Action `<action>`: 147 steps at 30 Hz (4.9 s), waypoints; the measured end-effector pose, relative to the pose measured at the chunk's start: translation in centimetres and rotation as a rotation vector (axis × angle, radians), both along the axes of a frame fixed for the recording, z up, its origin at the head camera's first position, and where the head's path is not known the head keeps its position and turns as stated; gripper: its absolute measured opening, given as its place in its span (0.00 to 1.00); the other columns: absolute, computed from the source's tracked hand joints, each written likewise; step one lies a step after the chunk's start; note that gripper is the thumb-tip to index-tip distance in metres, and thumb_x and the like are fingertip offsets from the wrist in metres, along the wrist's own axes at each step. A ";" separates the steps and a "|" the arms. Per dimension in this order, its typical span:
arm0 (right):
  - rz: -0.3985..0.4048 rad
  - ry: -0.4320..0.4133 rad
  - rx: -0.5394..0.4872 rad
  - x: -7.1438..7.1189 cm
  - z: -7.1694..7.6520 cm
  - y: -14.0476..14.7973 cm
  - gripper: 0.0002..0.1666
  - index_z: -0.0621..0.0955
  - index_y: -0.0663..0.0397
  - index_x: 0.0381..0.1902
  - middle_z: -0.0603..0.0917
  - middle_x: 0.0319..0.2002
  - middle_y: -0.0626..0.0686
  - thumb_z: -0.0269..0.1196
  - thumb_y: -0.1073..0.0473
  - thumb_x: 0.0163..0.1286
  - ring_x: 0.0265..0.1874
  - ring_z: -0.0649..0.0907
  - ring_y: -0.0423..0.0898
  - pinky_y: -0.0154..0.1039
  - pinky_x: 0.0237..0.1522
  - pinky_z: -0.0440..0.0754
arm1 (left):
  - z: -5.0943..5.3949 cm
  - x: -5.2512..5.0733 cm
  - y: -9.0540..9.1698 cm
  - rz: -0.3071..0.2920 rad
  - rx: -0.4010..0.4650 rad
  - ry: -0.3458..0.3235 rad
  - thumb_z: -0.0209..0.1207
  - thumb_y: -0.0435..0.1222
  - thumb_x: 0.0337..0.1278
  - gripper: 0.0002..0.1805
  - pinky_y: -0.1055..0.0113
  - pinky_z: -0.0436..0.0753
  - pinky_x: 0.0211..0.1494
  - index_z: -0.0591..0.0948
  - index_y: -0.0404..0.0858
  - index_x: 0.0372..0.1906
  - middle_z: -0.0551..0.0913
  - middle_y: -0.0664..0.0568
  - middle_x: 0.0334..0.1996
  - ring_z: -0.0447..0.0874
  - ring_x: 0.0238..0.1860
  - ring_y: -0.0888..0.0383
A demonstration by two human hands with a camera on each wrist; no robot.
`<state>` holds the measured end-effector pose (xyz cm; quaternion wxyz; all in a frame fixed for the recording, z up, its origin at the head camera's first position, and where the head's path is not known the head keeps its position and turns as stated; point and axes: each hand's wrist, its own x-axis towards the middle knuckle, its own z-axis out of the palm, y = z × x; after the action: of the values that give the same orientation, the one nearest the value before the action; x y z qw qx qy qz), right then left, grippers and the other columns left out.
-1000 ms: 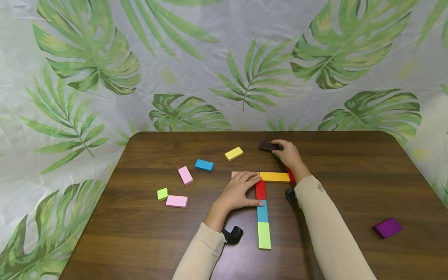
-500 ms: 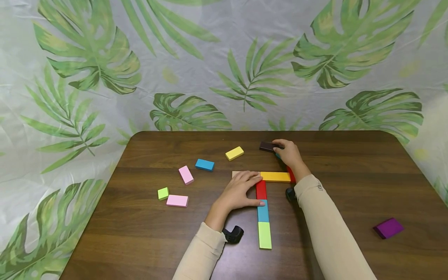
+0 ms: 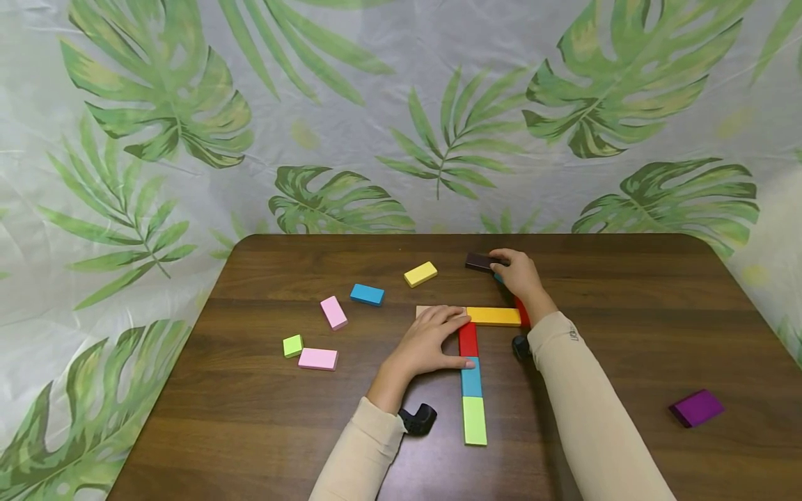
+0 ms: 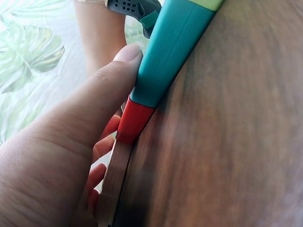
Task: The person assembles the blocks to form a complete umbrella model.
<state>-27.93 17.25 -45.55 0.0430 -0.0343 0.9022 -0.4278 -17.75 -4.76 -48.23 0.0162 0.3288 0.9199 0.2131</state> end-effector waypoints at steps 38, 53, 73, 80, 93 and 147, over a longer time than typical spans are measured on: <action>0.206 0.139 0.034 5.0 1.8 5.2 0.46 0.59 0.46 0.68 0.60 0.65 0.57 0.66 0.47 0.55 0.62 0.58 0.61 0.64 0.54 0.58 | -0.1 0.0 0.0 -0.004 0.007 0.009 0.57 0.64 0.40 0.43 0.63 0.47 0.66 0.66 0.50 0.64 0.60 0.60 0.63 0.51 0.65 0.57; 0.286 0.037 0.097 5.7 0.4 6.9 0.40 0.61 0.55 0.66 0.61 0.63 0.64 0.64 0.54 0.59 0.61 0.59 0.65 0.63 0.56 0.55 | -0.2 0.0 -0.1 -0.001 0.009 -0.003 0.56 0.65 0.40 0.43 0.62 0.49 0.66 0.65 0.51 0.64 0.59 0.61 0.64 0.50 0.65 0.59; 0.325 0.005 0.089 5.7 0.0 7.2 0.35 0.64 0.59 0.63 0.63 0.62 0.64 0.63 0.58 0.60 0.60 0.60 0.64 0.60 0.57 0.56 | 0.2 -0.1 0.1 0.003 0.027 0.020 0.53 0.65 0.45 0.39 0.61 0.51 0.65 0.68 0.51 0.62 0.63 0.59 0.61 0.54 0.63 0.57; 0.324 0.004 0.087 5.7 -0.1 7.3 0.35 0.65 0.57 0.63 0.63 0.62 0.64 0.63 0.56 0.60 0.61 0.60 0.63 0.60 0.57 0.55 | 0.6 -0.4 0.1 0.040 0.108 0.023 0.54 0.60 0.49 0.35 0.57 0.56 0.63 0.68 0.50 0.62 0.66 0.58 0.59 0.59 0.61 0.57; 0.322 0.006 0.084 5.6 -0.1 7.3 0.35 0.65 0.58 0.63 0.63 0.62 0.63 0.63 0.57 0.60 0.61 0.60 0.62 0.59 0.58 0.55 | 2.2 -0.7 -2.8 0.247 0.369 0.244 0.64 0.49 0.46 0.35 0.56 0.62 0.60 0.68 0.40 0.60 0.68 0.50 0.57 0.62 0.59 0.52; 0.327 -0.005 0.055 5.8 -0.3 7.3 0.35 0.64 0.59 0.63 0.63 0.62 0.64 0.62 0.57 0.60 0.61 0.58 0.64 0.59 0.58 0.55 | 2.1 0.1 -17.3 0.553 0.177 -0.227 0.65 0.45 0.45 0.48 0.47 0.54 0.62 0.54 0.27 0.66 0.56 0.35 0.63 0.50 0.63 0.39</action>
<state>-22.17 24.52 -45.84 0.1150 -0.1783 0.8960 -0.3901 -17.69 -22.01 -46.13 0.0316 0.0406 0.9446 0.3241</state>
